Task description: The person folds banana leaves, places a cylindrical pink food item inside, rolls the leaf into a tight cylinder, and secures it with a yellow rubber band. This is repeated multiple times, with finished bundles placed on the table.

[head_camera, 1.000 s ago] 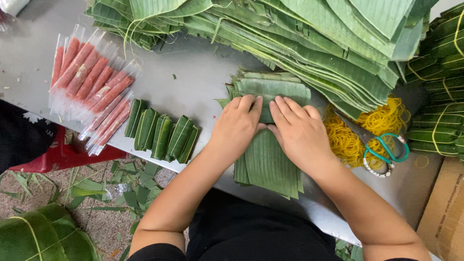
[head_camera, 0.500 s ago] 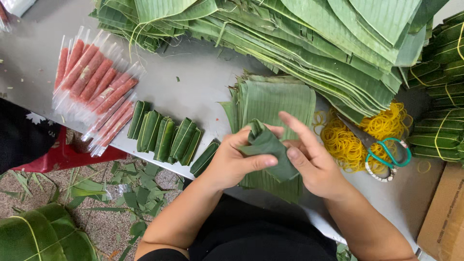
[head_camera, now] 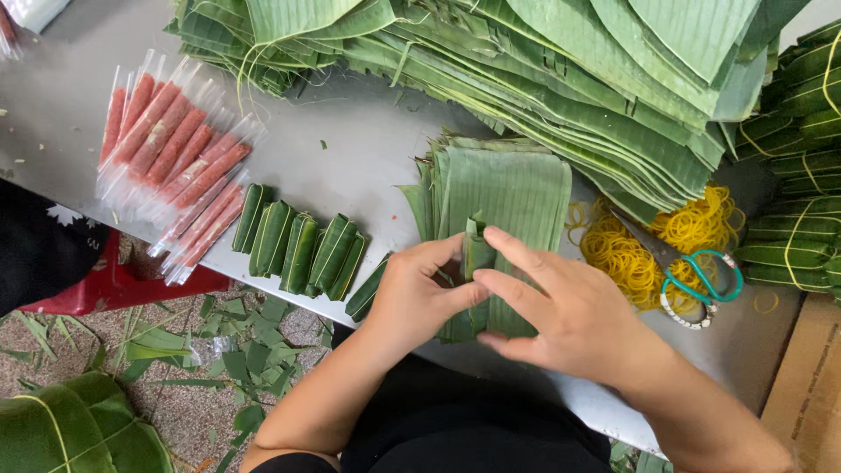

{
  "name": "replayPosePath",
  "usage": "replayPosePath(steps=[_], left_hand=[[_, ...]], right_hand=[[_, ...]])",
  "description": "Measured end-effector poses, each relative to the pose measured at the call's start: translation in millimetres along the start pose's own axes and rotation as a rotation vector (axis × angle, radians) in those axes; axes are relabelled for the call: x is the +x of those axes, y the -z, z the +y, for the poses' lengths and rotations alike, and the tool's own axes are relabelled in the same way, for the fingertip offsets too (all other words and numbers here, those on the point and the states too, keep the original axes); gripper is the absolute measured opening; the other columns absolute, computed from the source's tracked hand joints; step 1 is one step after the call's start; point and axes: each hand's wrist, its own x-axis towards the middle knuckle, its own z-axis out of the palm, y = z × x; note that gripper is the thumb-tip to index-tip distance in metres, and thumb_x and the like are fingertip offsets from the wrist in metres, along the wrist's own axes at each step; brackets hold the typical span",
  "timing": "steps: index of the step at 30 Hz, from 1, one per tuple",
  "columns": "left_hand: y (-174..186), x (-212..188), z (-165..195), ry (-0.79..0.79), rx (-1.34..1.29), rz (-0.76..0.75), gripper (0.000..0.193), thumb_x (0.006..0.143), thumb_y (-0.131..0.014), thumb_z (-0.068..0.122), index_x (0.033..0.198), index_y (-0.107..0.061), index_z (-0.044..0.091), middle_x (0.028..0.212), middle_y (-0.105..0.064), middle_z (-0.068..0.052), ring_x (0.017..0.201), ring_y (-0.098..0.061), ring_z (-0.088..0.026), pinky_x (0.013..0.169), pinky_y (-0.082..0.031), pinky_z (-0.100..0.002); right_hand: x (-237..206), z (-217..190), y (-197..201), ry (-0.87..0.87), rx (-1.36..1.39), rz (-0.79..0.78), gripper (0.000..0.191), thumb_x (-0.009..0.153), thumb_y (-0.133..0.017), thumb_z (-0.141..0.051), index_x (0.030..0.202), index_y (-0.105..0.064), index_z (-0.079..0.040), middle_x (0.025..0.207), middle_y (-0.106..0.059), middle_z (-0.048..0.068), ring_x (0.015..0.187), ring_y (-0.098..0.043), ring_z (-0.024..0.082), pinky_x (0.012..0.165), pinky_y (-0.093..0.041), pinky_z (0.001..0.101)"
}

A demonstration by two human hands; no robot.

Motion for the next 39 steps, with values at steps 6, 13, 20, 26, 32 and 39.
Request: replayPosePath(steps=[6, 13, 20, 26, 32, 39], left_hand=[[-17, -1, 2, 0.059, -0.313, -0.037, 0.051, 0.089, -0.081, 0.01, 0.137, -0.064, 0.005, 0.102, -0.076, -0.001, 0.082, -0.067, -0.003, 0.072, -0.058, -0.021], [5, -6, -1, -0.092, -0.438, -0.407, 0.111, 0.074, -0.093, 0.014, 0.166, -0.031, 0.008, 0.122, -0.072, -0.006, 0.103, -0.065, -0.009, 0.094, -0.057, -0.029], [5, -2, -3, -0.302, -0.199, -0.247, 0.118, 0.063, -0.1, 0.031, 0.16, -0.04, 0.0, 0.132, -0.073, -0.011, 0.124, -0.072, -0.019, 0.114, -0.052, -0.035], [-12, -6, -8, -0.27, -0.045, 0.005, 0.09, 0.074, -0.079, 0.059, 0.137, -0.054, 0.0, 0.115, -0.074, -0.008, 0.108, -0.076, -0.015, 0.097, -0.06, -0.03], [-22, -11, -15, -0.092, -0.596, -0.189, 0.081, 0.089, -0.073, 0.057, 0.139, -0.053, -0.004, 0.126, -0.065, -0.008, 0.12, -0.063, -0.016, 0.107, -0.051, -0.032], [-20, -12, -26, 0.059, -0.928, -0.501, 0.089, 0.085, -0.087, 0.044, 0.147, -0.043, -0.003, 0.128, -0.061, -0.004, 0.12, -0.06, -0.013, 0.107, -0.049, -0.031]], right_hand=[[-3, -1, -4, -0.069, -0.058, -0.06, 0.087, 0.056, -0.092, -0.044, 0.127, -0.061, -0.004, 0.133, -0.063, 0.02, 0.059, -0.066, 0.029, 0.055, -0.055, 0.0372], [-33, 17, -3, -0.346, 0.489, 0.02, 0.082, 0.051, -0.093, -0.031, 0.125, -0.068, -0.007, 0.128, -0.071, 0.013, 0.048, -0.059, 0.011, 0.047, -0.05, 0.0255], [-42, 11, -25, -0.229, 0.748, 0.153, 0.061, 0.088, -0.077, -0.031, 0.143, -0.062, -0.008, 0.158, -0.044, 0.034, 0.074, -0.073, 0.008, 0.065, -0.06, 0.0239], [-25, -9, -31, -0.37, 0.387, 0.108, 0.065, 0.096, -0.055, -0.056, 0.136, -0.067, -0.006, 0.151, -0.056, 0.029, 0.062, -0.07, 0.016, 0.061, -0.057, 0.0293], [-13, 1, -28, 0.128, 0.188, 0.231, 0.057, 0.106, -0.048, -0.042, 0.135, -0.055, 0.007, 0.132, -0.061, 0.025, 0.12, -0.061, 0.042, 0.103, -0.048, 0.0521], [-14, -7, -35, 0.103, 0.455, 0.285, 0.026, 0.098, -0.062, -0.016, 0.121, -0.059, -0.004, 0.12, -0.066, 0.011, 0.112, -0.064, 0.032, 0.101, -0.052, 0.0473]])
